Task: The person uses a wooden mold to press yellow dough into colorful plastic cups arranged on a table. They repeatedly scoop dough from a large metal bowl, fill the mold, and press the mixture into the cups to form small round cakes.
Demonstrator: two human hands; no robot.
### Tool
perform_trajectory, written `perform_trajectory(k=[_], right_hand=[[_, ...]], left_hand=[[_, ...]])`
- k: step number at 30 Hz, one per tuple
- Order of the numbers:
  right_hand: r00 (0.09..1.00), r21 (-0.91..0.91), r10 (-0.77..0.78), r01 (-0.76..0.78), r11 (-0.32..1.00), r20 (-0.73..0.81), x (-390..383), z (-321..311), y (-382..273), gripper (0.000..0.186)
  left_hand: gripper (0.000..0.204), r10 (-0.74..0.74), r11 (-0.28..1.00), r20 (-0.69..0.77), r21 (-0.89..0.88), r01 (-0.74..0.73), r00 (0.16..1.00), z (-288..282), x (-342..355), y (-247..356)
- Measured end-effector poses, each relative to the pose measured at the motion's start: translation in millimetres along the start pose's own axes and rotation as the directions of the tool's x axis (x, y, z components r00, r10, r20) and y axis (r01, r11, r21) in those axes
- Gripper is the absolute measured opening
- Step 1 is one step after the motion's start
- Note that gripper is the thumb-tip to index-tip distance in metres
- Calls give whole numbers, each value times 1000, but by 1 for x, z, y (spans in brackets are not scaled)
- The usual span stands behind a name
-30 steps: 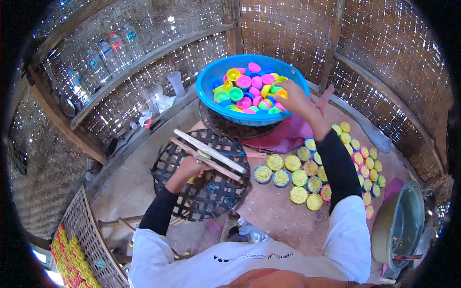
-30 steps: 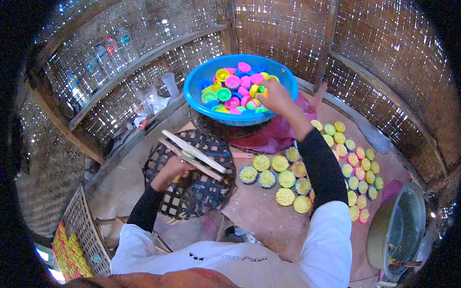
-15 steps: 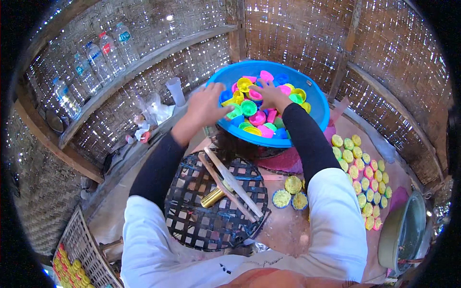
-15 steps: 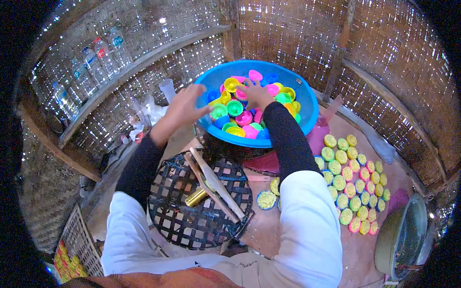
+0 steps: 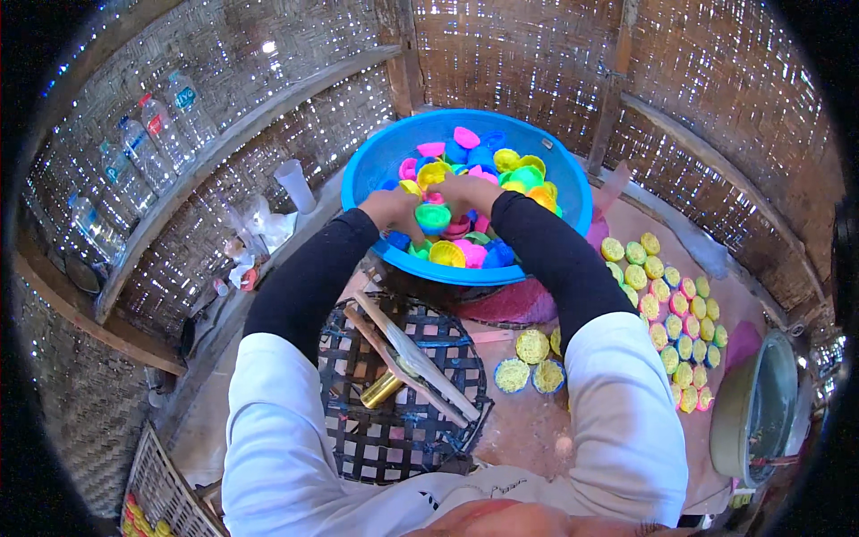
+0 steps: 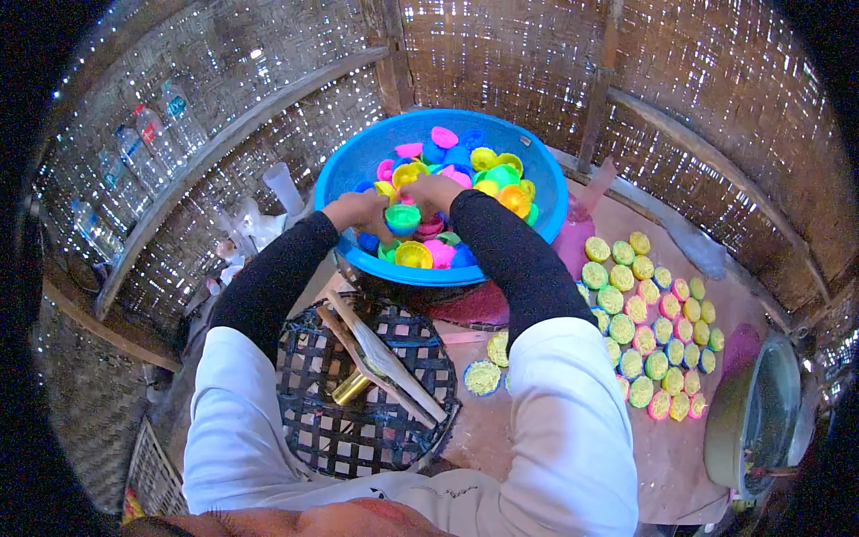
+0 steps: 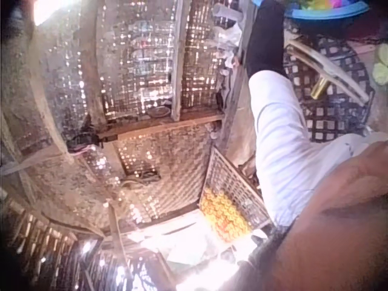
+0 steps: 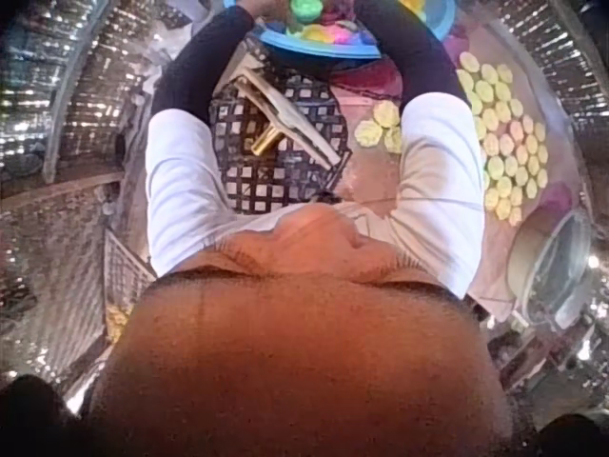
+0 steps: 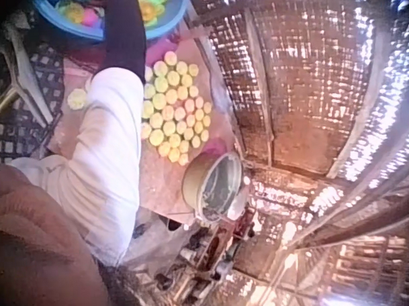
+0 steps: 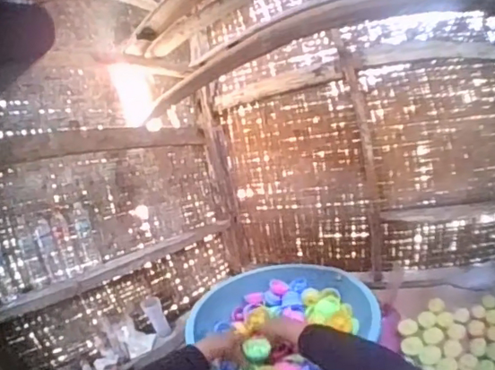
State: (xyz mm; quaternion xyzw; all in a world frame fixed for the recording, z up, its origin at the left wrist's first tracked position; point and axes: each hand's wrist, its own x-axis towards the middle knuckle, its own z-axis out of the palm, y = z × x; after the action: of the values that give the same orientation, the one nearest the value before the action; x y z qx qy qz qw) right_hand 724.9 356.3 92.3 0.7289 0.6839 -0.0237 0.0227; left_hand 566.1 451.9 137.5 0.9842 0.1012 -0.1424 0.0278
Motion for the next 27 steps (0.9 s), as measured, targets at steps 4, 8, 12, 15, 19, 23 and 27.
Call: perform_trajectory(k=[4,8,12,15,19,23,27], right_hand=[[1000,86,17,-18,996,17,-24,-9,6,77],[942,467,171,-17,884,-288,-42,-9,29,84],[909,879,405,-114,463,-96,-90,-62,-7,76],[815,859,438,134,493,-379,-156,-80,-26,70],[673,704,421,213,677,-608,-273,-79,-75,69],[684,814,567,68,577,-460,-411,-53,-137,68],[502,779,774,-272,564,-386,-531,5,-182,66]], left_hand=[[73,-40,994,-135,92,53,990,-14,-9,-7],[67,34,999,-344,26,-27,938,-45,-28,-1],[59,34,997,-511,-43,-65,859,-64,-44,-1],[58,121,982,-601,-43,-183,790,-86,-60,28],[59,311,905,-648,-21,-424,695,-92,-113,101],[59,552,755,-563,23,-655,616,-60,-154,199],[60,716,595,-448,-10,-804,536,-1,-189,294]])
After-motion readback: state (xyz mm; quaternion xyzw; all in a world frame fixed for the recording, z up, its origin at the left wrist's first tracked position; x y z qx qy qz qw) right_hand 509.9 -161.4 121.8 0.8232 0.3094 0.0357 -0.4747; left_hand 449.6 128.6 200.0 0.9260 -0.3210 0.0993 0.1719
